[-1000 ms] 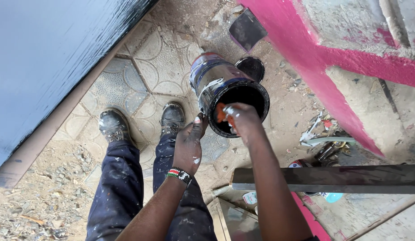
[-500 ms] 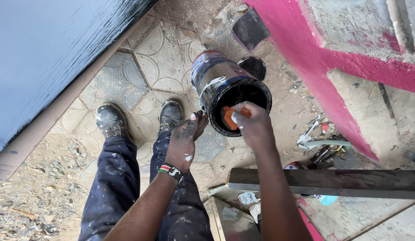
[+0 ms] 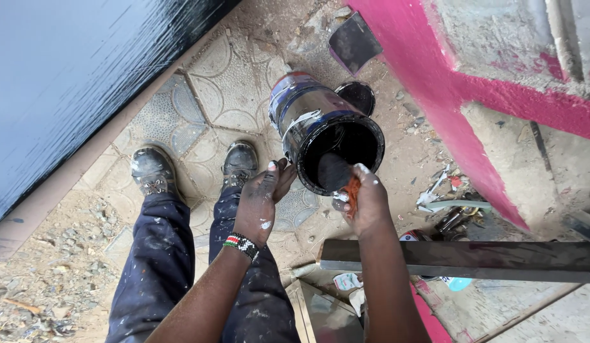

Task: Painting wooden furniture panels with black paint using a sponge applicator

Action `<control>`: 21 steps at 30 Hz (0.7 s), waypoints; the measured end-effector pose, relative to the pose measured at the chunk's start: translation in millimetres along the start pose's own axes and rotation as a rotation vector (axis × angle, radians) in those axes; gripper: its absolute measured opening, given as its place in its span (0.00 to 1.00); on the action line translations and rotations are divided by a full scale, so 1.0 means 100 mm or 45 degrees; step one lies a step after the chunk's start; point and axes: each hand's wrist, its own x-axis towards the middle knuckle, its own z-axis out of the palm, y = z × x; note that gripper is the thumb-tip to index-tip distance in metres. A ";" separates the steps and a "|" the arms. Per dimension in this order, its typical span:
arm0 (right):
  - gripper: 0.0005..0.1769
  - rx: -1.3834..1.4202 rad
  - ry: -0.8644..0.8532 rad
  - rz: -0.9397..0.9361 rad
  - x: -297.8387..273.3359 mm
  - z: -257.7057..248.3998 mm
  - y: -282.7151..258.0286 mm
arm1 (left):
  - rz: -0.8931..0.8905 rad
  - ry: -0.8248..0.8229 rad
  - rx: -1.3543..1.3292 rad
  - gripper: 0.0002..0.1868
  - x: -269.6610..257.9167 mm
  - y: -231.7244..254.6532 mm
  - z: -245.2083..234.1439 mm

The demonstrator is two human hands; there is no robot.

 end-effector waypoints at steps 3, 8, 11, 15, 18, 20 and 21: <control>0.11 0.190 -0.127 0.271 0.26 -0.16 0.13 | -0.015 0.047 -0.020 0.32 0.05 -0.11 -0.06; 0.11 -0.008 -0.078 0.004 0.12 0.18 0.11 | -0.027 0.072 -0.044 0.32 0.07 -0.08 -0.08; 0.10 -0.070 -0.062 -0.084 0.49 0.22 0.43 | -0.059 0.055 -0.060 0.33 0.08 -0.04 -0.02; 0.10 -0.119 -0.117 -0.029 0.54 0.10 0.36 | -0.054 0.022 -0.077 0.33 0.15 -0.07 -0.05; 0.06 -0.052 -0.045 0.170 0.64 0.04 0.33 | -0.083 0.022 -0.070 0.33 0.33 -0.35 -0.18; 0.09 -0.032 0.016 0.118 0.57 0.13 0.36 | -0.134 -0.092 -0.205 0.31 0.70 -0.88 -0.45; 0.09 -0.033 0.010 0.114 0.64 -0.01 0.44 | -0.127 -0.092 -0.206 0.31 0.51 -0.59 -0.31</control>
